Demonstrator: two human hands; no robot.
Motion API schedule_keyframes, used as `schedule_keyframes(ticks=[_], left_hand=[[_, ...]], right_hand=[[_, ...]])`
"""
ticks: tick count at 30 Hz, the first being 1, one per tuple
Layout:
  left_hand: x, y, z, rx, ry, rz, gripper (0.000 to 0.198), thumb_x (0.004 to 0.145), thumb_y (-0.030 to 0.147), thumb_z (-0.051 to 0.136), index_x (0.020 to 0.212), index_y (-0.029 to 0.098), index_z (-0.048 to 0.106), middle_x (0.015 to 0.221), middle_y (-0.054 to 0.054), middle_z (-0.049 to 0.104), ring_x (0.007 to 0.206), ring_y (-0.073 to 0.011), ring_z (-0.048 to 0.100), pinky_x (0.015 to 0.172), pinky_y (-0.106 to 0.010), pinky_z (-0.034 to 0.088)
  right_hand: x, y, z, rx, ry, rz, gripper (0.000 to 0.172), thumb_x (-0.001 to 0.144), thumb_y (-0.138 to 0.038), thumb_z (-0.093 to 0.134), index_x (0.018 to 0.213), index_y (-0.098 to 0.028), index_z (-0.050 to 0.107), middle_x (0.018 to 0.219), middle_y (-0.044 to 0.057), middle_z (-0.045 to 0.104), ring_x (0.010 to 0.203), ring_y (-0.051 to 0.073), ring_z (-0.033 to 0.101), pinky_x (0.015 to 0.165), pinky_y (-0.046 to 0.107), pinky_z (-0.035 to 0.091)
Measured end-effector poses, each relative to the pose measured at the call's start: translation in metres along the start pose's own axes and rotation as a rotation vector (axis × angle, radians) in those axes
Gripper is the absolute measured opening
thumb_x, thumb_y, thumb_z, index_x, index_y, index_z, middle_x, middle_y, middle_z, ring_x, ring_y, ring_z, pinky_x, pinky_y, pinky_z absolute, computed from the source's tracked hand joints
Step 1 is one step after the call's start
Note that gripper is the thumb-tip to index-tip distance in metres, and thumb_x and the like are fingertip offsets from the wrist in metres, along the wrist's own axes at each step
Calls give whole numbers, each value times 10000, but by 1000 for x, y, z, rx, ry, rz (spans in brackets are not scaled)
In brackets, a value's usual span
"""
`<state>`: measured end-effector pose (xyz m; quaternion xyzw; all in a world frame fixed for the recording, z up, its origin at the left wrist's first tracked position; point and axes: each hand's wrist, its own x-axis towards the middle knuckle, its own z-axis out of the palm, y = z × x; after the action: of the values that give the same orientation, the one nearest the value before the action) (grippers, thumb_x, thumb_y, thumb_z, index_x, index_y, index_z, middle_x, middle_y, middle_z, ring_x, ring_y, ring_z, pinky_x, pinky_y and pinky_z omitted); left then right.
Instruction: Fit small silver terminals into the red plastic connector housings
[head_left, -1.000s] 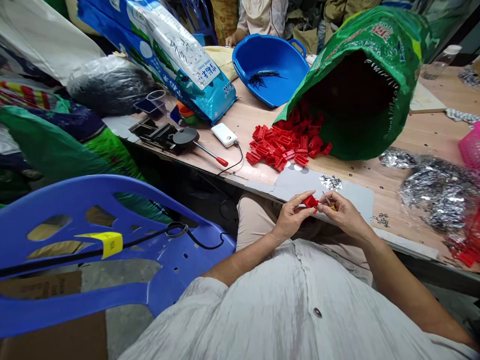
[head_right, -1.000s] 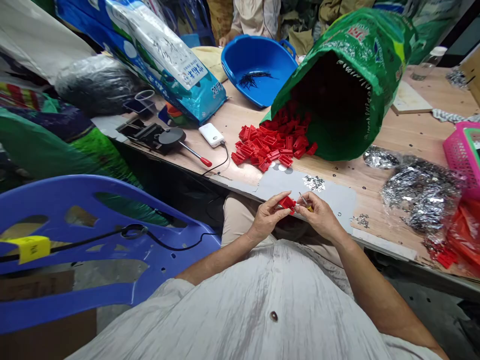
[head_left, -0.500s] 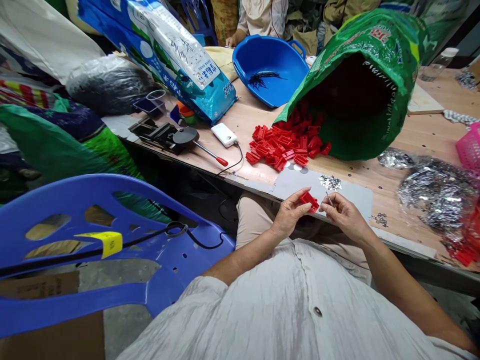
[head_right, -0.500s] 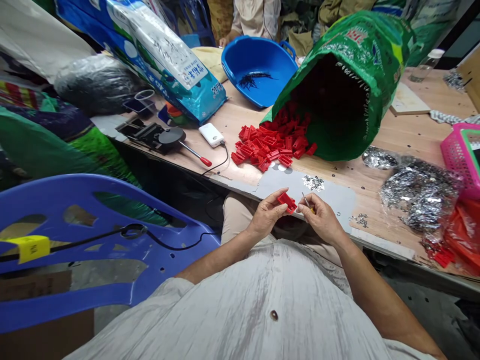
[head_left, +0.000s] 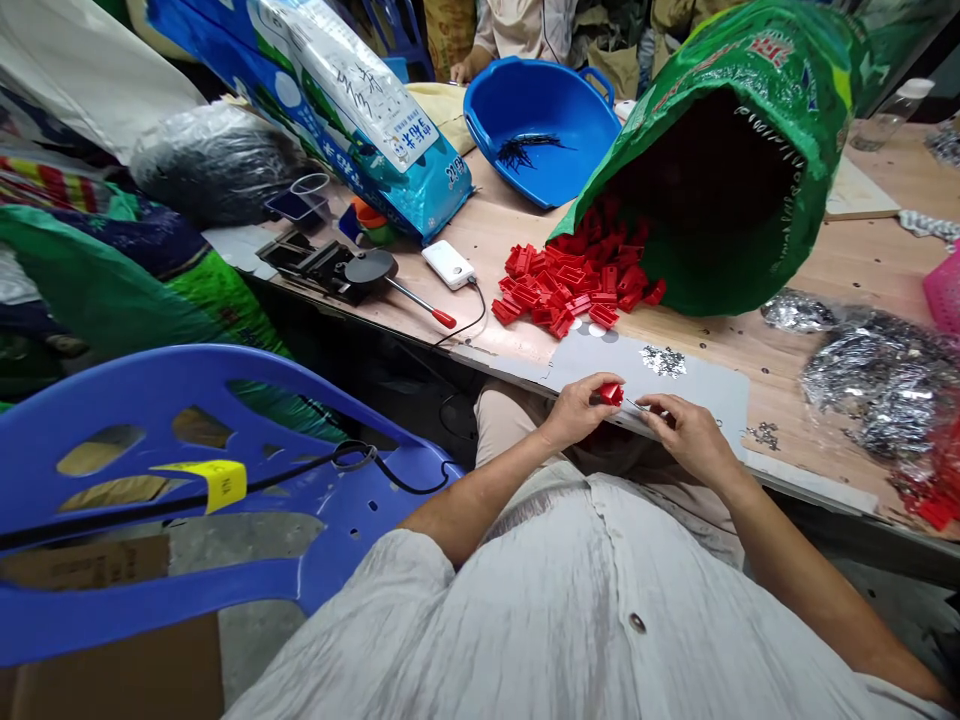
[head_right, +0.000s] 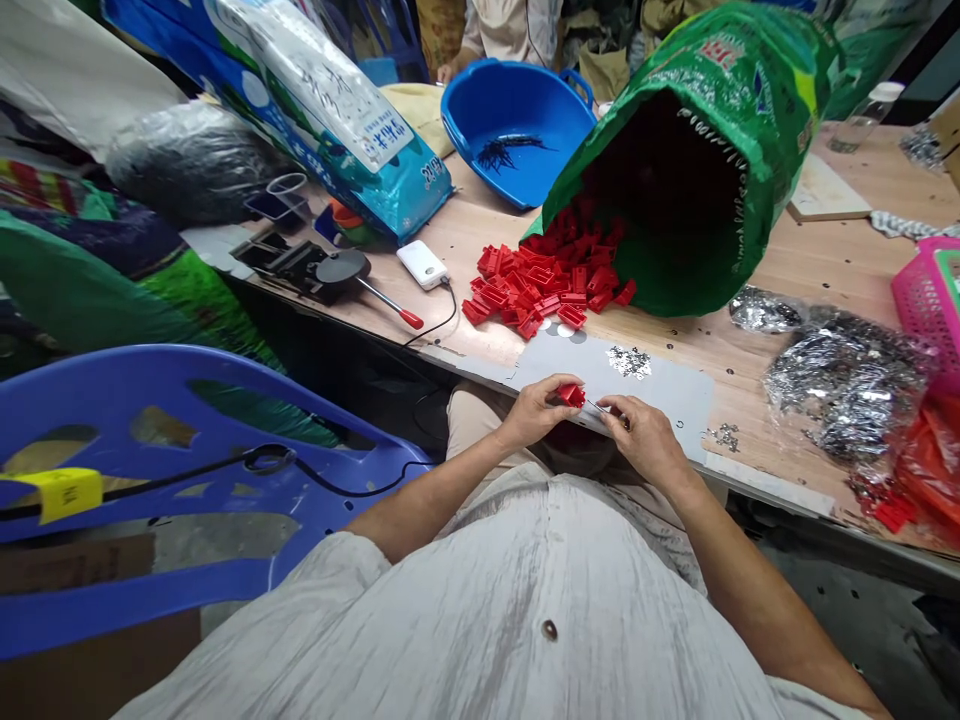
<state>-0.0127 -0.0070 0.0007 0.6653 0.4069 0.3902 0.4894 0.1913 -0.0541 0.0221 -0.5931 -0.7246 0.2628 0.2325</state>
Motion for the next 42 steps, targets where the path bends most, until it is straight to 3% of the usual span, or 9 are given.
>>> schedule_keyframes(ticks=[5, 11, 20, 29, 36, 42], left_hand=[[9, -2, -3, 102, -89, 79, 399, 711, 130, 702, 1099, 225, 700, 1086, -36, 713, 993, -196, 652, 966, -316, 463], [15, -4, -9, 118, -182, 93, 373, 721, 156, 694, 1091, 202, 699, 1022, -32, 722, 948, -183, 656, 917, -289, 463], [22, -2, -12, 167, -244, 89, 334, 709, 152, 680, 1042, 177, 694, 980, -19, 716, 908, -170, 639, 852, -263, 446], [23, -4, -14, 201, -265, 30, 309, 723, 181, 657, 1031, 191, 689, 964, 10, 710, 886, -145, 626, 846, -239, 441], [16, -2, -12, 113, -226, 73, 284, 719, 185, 677, 1003, 179, 665, 948, -8, 680, 883, -152, 604, 861, -263, 436], [-2, 5, -11, -173, -47, -31, 375, 680, 227, 768, 1031, 194, 641, 992, -29, 657, 891, -146, 599, 863, -260, 439]], right_hand=[[5, 2, 4, -7, -22, -20, 241, 911, -362, 510, 1036, -279, 698, 1017, 47, 723, 884, 230, 663, 808, 363, 494], [8, 0, 5, -47, -35, -47, 236, 907, -296, 508, 1032, -265, 705, 1015, 49, 718, 918, 232, 660, 818, 367, 487], [7, 3, 12, -103, -11, -61, 222, 920, -266, 496, 1011, -260, 699, 1025, 55, 702, 933, 226, 655, 827, 361, 486], [5, -15, 24, -221, 84, 24, 210, 924, -234, 491, 975, -221, 694, 994, 55, 700, 876, 205, 653, 754, 314, 467], [6, -9, 19, -174, 27, 1, 217, 935, -280, 478, 1037, -243, 667, 990, 58, 682, 906, 214, 641, 776, 324, 464], [-8, -8, 6, 63, -7, -9, 251, 972, -332, 391, 1135, -220, 546, 982, 62, 678, 834, 195, 634, 755, 327, 467]])
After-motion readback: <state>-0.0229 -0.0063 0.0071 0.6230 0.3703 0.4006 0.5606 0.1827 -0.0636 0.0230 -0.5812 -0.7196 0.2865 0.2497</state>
